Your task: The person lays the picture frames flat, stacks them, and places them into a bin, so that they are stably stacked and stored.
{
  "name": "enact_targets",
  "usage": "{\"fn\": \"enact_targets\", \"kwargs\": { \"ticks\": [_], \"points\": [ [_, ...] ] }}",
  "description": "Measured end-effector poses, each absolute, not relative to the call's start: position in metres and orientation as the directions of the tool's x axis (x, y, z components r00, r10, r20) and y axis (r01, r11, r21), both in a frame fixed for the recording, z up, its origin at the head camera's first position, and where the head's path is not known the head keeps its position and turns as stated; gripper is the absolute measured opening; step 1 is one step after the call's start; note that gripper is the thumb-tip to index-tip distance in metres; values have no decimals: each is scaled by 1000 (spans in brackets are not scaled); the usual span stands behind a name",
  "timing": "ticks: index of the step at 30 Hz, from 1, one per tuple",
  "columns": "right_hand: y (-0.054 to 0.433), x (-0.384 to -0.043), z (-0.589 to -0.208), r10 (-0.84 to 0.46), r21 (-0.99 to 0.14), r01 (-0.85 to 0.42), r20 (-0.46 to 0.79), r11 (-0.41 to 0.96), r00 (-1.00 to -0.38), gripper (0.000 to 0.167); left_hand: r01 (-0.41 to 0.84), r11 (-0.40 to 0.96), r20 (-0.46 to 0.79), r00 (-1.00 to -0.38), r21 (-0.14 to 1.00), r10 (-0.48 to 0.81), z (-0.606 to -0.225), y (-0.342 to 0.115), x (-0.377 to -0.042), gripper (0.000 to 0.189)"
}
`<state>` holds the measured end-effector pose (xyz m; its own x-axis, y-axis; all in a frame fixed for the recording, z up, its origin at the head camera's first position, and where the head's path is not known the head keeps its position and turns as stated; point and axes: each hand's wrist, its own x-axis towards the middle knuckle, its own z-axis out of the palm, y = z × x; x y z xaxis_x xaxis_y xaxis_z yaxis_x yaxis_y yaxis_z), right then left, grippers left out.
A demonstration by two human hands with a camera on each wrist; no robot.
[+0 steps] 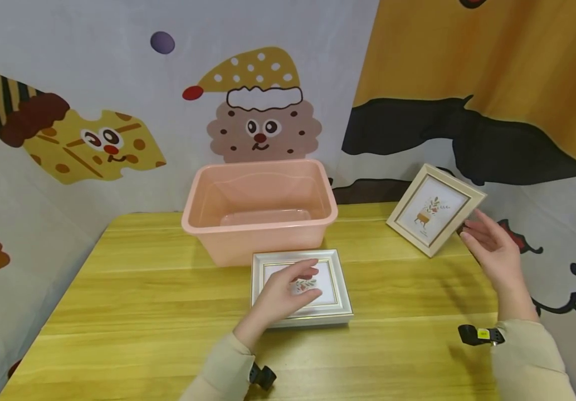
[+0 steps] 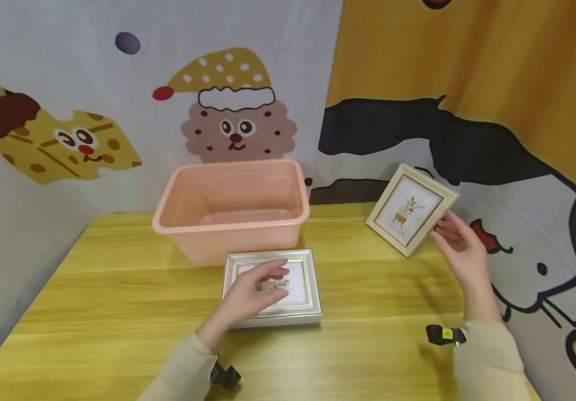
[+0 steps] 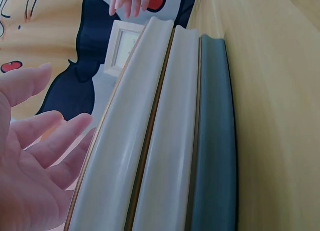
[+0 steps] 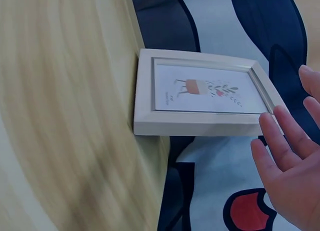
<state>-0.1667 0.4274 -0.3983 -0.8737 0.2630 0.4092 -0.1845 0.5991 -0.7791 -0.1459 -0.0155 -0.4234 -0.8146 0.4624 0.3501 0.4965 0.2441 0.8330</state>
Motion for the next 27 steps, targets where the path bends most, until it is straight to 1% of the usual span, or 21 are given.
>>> {"fn": "enact_targets", "kwargs": {
  "ticks": [4, 10, 14, 21, 27],
  "points": [
    [432, -170, -395, 317, -758, -108, 392, 644, -864, 63, 504, 226, 363, -808, 833, 464, -426, -9, -146, 55],
    [435, -182, -389, 381, -782, -66, 374, 620, -845, 64, 519, 212, 376, -795, 828, 476, -427, 0, -142, 55],
    [438, -191, -385, 410, -790, -20, 340, 613, -846, 67, 525, 216, 376, -789, 823, 485, -428, 7, -140, 56],
    [447, -208, -380, 384, -781, 20, 285, 624, -878, 75, 527, 216, 373, -785, 822, 494, -429, 18, -138, 55],
    [453, -220, -380, 328, -761, 4, 276, 649, -904, 78, 524, 224, 357, -780, 822, 514, -428, 27, -137, 55]
  ]
}}
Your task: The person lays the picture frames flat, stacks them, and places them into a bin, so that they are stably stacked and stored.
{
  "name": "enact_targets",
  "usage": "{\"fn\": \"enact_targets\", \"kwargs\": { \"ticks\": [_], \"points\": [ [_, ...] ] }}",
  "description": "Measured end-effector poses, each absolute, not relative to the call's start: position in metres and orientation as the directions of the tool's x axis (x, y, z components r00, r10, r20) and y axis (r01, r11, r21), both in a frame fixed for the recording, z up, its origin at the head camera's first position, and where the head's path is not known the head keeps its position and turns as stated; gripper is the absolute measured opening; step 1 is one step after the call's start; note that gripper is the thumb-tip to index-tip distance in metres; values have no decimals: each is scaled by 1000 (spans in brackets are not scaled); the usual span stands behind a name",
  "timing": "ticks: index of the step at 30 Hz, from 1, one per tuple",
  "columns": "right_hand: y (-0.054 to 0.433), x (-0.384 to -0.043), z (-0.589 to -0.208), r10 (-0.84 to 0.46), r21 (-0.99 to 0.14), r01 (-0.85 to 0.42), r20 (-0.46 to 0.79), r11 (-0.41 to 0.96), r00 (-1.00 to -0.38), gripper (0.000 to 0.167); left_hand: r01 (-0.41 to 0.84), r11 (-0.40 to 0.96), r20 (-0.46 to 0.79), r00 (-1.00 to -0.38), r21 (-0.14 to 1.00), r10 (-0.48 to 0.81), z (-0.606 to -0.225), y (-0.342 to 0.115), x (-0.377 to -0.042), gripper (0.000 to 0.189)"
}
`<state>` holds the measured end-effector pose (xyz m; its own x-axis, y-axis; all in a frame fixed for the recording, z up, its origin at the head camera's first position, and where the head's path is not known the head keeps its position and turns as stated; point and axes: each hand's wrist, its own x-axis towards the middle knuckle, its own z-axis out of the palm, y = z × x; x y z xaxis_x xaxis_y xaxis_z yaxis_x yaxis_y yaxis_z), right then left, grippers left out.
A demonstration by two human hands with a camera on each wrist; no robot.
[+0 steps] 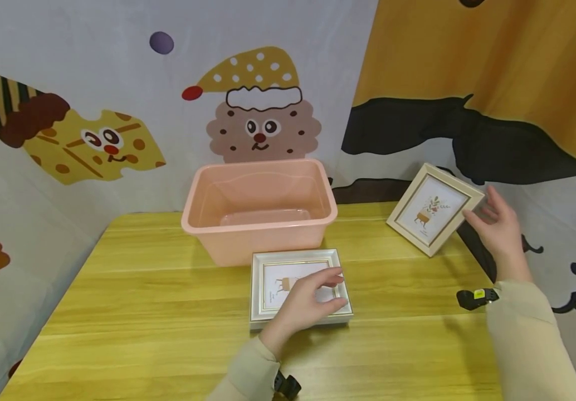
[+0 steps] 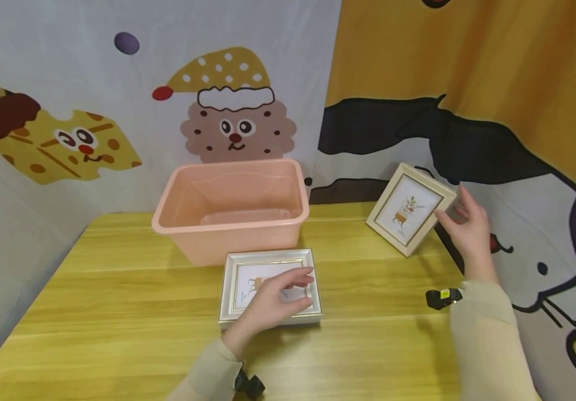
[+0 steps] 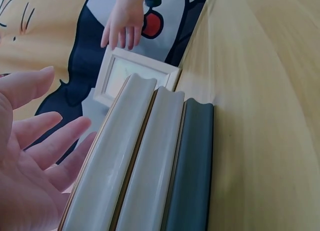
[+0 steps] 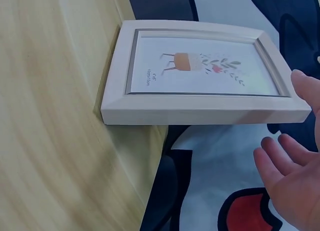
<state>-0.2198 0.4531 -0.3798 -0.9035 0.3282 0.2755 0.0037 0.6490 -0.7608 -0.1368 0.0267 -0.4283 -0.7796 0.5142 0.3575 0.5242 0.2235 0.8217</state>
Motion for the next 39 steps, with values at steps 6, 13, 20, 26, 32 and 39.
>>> {"fn": "enact_targets", "kwargs": {
  "ticks": [6, 13, 20, 26, 32, 39],
  "points": [
    [458, -226, -382, 330, -776, 36, 225, 629, -917, 78, 549, 221, 373, -761, 806, 530, -429, 34, -139, 54],
    [455, -230, -383, 328, -743, 15, 278, 669, -903, 74, 566, 215, 383, -745, 796, 547, -427, 40, -141, 55],
    [451, -233, -388, 394, -783, 66, 236, 618, -888, 65, 573, 244, 373, -744, 782, 554, -425, 47, -143, 54],
    [447, -231, -390, 436, -836, 41, 243, 548, -867, 60, 553, 243, 356, -755, 797, 551, -419, 52, -146, 54],
    [445, -224, -392, 443, -848, 22, 253, 529, -860, 59, 512, 227, 332, -776, 829, 537, -415, 58, -150, 54],
    [439, -214, -393, 409, -840, -1, 266, 543, -873, 58, 498, 233, 320, -785, 835, 531, -405, 62, -154, 54]
  ]
}}
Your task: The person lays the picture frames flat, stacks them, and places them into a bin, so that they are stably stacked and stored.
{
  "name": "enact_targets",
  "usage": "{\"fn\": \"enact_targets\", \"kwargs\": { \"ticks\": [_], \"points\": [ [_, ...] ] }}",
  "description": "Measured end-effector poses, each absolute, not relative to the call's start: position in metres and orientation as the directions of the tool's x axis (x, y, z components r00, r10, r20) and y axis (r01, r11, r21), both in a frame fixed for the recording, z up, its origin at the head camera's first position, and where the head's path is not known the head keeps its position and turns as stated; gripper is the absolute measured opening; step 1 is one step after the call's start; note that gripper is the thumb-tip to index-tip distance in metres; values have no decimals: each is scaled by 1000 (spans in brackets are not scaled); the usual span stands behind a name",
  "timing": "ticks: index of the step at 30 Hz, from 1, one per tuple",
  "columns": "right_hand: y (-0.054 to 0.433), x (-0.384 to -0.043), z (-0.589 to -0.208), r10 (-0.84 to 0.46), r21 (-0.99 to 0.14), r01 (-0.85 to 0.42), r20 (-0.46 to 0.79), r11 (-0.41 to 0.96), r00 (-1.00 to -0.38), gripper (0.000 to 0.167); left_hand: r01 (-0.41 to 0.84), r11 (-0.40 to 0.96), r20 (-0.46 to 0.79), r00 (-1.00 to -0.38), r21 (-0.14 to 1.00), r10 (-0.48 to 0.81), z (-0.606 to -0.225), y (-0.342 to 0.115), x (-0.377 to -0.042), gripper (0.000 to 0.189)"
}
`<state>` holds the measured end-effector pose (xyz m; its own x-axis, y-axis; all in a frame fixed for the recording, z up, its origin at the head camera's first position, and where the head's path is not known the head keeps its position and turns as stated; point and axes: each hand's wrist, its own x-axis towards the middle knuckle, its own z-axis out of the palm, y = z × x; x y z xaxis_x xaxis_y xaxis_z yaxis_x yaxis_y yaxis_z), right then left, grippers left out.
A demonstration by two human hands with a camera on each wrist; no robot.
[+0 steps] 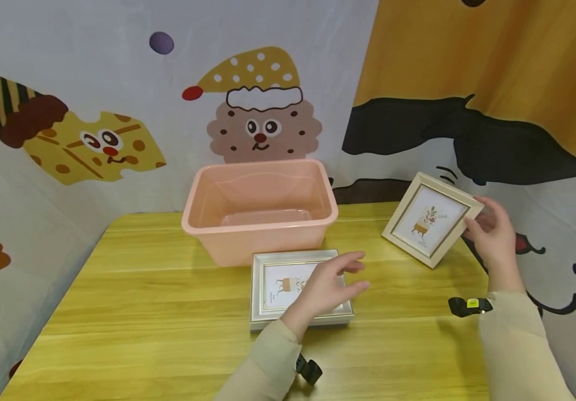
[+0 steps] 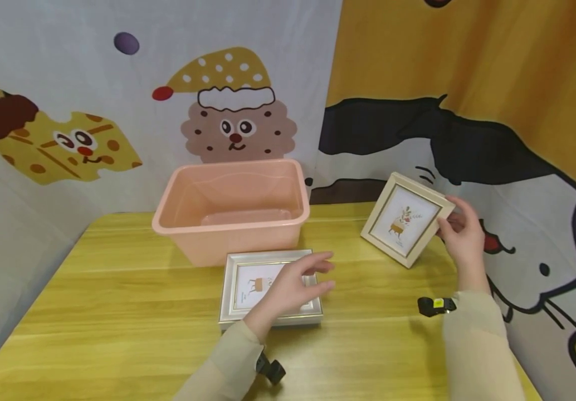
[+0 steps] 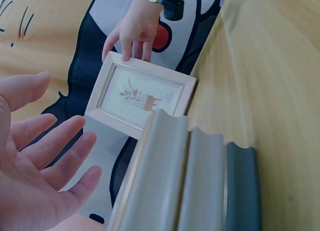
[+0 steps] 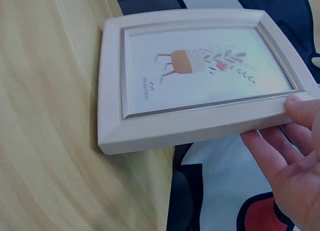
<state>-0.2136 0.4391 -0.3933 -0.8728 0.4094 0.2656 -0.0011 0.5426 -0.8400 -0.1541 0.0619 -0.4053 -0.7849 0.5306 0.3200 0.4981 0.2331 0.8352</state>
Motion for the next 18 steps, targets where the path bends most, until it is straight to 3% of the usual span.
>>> {"fn": "enact_targets", "kwargs": {
  "ticks": [18],
  "points": [
    [427, -186, -393, 299, -880, -139, 298, 454, -907, 55, 550, 194, 397, -764, 812, 508, -373, 75, -163, 51]
  ]
}}
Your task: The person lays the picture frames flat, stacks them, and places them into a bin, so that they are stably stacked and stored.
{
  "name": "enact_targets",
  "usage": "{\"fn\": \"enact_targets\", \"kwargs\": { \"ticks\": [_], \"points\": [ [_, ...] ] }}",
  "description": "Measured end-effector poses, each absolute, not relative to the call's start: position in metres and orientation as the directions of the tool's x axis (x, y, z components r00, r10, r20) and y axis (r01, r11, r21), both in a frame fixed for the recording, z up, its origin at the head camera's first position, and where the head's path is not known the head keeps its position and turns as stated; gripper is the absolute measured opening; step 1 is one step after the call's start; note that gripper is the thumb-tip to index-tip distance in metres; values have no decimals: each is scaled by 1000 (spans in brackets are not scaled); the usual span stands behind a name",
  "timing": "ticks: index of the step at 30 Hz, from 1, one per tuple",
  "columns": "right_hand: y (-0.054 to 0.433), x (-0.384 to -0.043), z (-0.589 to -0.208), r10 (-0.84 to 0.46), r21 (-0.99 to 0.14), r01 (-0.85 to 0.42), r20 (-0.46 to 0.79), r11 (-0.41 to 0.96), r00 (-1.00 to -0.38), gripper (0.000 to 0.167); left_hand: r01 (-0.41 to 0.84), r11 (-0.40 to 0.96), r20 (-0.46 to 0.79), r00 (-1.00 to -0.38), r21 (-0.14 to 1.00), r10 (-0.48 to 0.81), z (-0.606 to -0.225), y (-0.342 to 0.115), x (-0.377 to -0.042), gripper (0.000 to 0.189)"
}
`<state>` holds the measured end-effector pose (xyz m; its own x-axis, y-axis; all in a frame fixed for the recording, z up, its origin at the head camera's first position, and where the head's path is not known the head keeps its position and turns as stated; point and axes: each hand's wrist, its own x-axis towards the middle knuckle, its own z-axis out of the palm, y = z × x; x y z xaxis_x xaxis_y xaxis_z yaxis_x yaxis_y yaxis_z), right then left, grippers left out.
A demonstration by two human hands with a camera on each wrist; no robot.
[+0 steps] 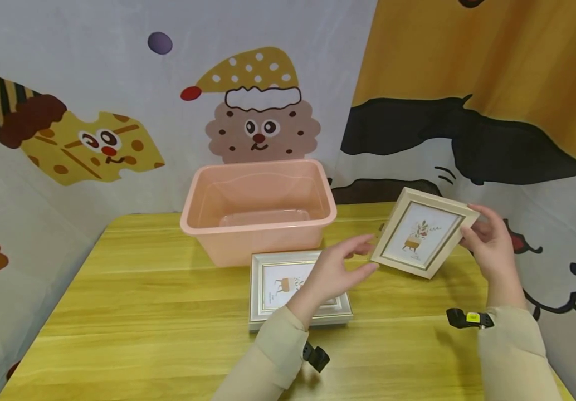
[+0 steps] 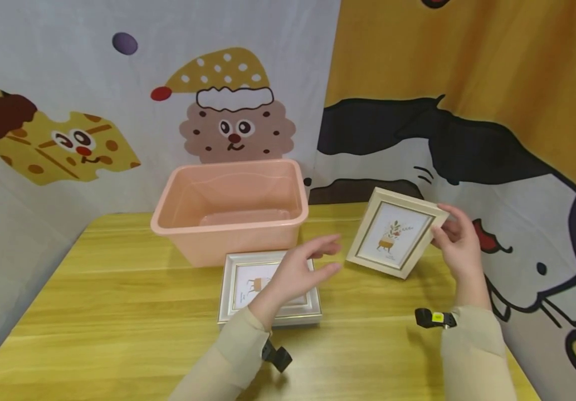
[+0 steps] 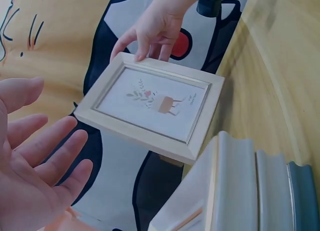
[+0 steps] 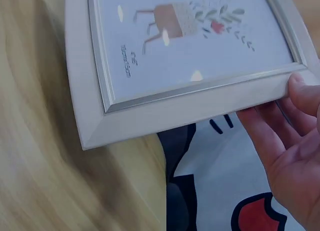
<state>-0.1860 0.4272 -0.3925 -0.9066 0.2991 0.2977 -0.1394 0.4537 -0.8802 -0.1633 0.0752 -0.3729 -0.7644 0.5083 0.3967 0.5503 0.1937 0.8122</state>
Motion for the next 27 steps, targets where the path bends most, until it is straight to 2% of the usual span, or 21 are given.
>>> {"fn": "enact_targets", "kwargs": {
  "ticks": [6, 14, 19, 23, 27],
  "points": [
    [423, -184, -391, 224, -921, -343, 379, 182, -898, 52, 574, 183, 432, -757, 798, 491, -369, 75, -163, 51],
    [418, -185, -387, 103, -841, -526, 516, -125, -850, 51, 599, 115, 497, -744, 793, 447, -362, 71, -162, 50],
    [414, -185, -386, 24, -778, -559, 577, -286, -816, 52, 657, 61, 579, -701, 751, 417, -356, 69, -163, 51],
    [409, -187, -386, -38, -729, -529, 601, -435, -798, 52, 700, 28, 634, -661, 713, 402, -352, 69, -164, 50],
    [402, -190, -386, -80, -712, -504, 612, -489, -787, 51, 713, 22, 648, -648, 701, 401, -350, 68, -165, 50]
  ]
}}
